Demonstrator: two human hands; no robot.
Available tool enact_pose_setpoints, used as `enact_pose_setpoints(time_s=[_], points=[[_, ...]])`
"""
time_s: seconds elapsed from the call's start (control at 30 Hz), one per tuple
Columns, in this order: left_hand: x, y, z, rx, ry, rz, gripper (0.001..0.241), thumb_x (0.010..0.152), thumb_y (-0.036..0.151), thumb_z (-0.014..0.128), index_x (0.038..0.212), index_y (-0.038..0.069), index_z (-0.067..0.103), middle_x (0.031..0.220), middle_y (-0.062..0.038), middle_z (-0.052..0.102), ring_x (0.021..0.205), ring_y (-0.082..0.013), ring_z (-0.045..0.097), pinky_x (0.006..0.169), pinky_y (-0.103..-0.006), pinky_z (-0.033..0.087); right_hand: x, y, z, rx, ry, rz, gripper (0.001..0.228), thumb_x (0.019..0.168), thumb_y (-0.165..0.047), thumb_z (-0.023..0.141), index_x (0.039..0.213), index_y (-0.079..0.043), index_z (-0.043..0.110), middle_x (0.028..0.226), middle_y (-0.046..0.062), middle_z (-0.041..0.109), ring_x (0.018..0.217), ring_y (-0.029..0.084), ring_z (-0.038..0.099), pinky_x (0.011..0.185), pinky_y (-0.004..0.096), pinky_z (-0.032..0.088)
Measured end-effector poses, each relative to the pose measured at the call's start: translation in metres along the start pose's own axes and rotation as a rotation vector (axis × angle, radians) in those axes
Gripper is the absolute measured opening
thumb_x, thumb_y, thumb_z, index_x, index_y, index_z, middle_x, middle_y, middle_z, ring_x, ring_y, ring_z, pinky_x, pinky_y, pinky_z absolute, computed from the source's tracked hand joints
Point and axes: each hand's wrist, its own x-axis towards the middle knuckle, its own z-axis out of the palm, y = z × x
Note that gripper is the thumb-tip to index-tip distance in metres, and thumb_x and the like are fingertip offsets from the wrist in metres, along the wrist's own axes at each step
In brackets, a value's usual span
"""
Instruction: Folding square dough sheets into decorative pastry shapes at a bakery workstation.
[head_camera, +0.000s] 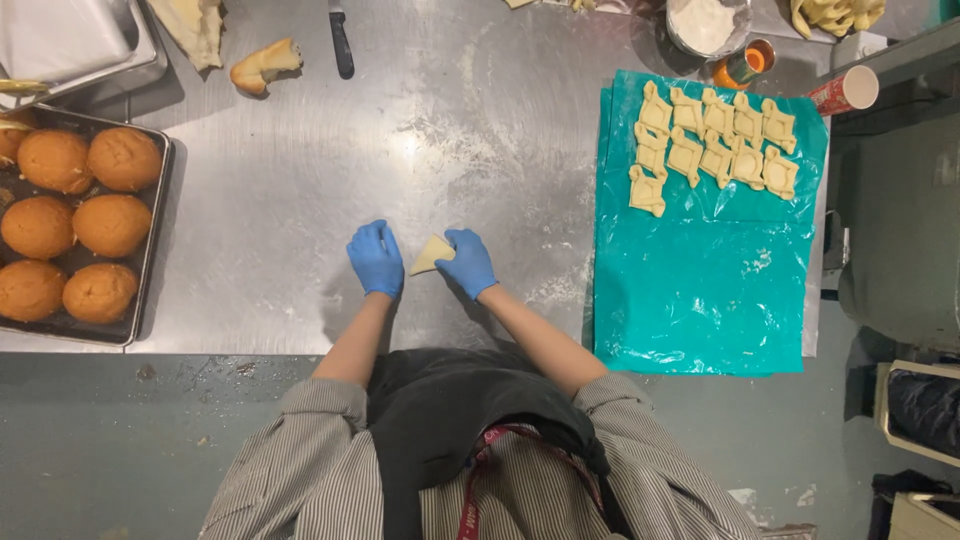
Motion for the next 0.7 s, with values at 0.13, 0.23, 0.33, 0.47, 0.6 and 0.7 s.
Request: enact_pose_setpoints(time_s=[0.13, 0.23, 0.33, 0.47, 0.6, 0.7], points=[[0.015, -0.02, 0.01, 0.125, 0.078, -0.056, 0.012, 0.106, 0.016, 0.056, 0.108, 0.009, 0.065, 0.098, -0.012, 0.062, 0.097, -0.0331, 0.06, 0.088, -0.0467, 0.042, 0.01, 0.005, 0.011, -0.153, -0.19, 0.237, 0.038, 0.067, -0.027, 0.085, 0.098, -0.008, 0.075, 0.103, 0.016, 0.071, 0.097, 0.034, 0.07, 0.09, 0.04, 0.057], [0.02, -0.022, 0.011, 0.278, -0.057, -0.005, 0.015, 0.102, 0.02, 0.058, 0.108, 0.009, 0.066, 0.096, -0.013, 0.063, 0.094, -0.0335, 0.059, 0.085, -0.0477, 0.042, 0.013, 0.026, 0.021, -0.093, -0.084, 0.06, 0.03, 0.07, -0.023, 0.085, 0.091, -0.005, 0.072, 0.094, 0.016, 0.069, 0.088, 0.036, 0.067, 0.08, 0.043, 0.055], [0.019, -0.019, 0.011, 0.283, -0.112, -0.06, 0.017, 0.102, 0.023, 0.057, 0.109, 0.009, 0.066, 0.099, -0.012, 0.064, 0.096, -0.0324, 0.059, 0.086, -0.0469, 0.042, 0.035, 0.04, 0.005, 0.051, -0.235, 0.097, 0.045, 0.066, -0.029, 0.089, 0.098, -0.003, 0.072, 0.09, 0.015, 0.071, 0.08, 0.03, 0.07, 0.076, 0.039, 0.057], [0.029, -0.019, 0.013, 0.357, -0.204, -0.144, 0.023, 0.101, 0.029, 0.057, 0.113, 0.01, 0.064, 0.104, -0.011, 0.064, 0.098, -0.0312, 0.059, 0.088, -0.0458, 0.042, 0.138, 0.069, -0.024, 0.151, -0.157, 0.335, 0.054, 0.076, -0.038, 0.087, 0.114, -0.003, 0.074, 0.098, 0.013, 0.076, 0.086, 0.021, 0.072, 0.08, 0.034, 0.057], [0.025, -0.026, 0.016, 0.371, -0.307, -0.195, 0.026, 0.101, 0.032, 0.056, 0.116, 0.011, 0.062, 0.105, -0.011, 0.063, 0.101, -0.0303, 0.059, 0.091, -0.0453, 0.043, 0.301, 0.051, -0.074, 0.405, 0.097, 0.228, 0.044, 0.084, -0.029, 0.084, 0.113, 0.003, 0.075, 0.095, 0.009, 0.077, 0.082, 0.014, 0.069, 0.074, 0.028, 0.057], [0.027, -0.027, 0.017, 0.356, -0.325, -0.22, 0.027, 0.098, 0.032, 0.058, 0.114, 0.012, 0.063, 0.105, -0.012, 0.064, 0.1, -0.0314, 0.059, 0.092, -0.0463, 0.043, 0.413, 0.019, -0.124, 0.721, 0.278, 0.283, 0.043, 0.084, -0.02, 0.081, 0.122, -0.002, 0.069, 0.097, 0.005, 0.073, 0.081, 0.013, 0.073, 0.068, 0.029, 0.062]])
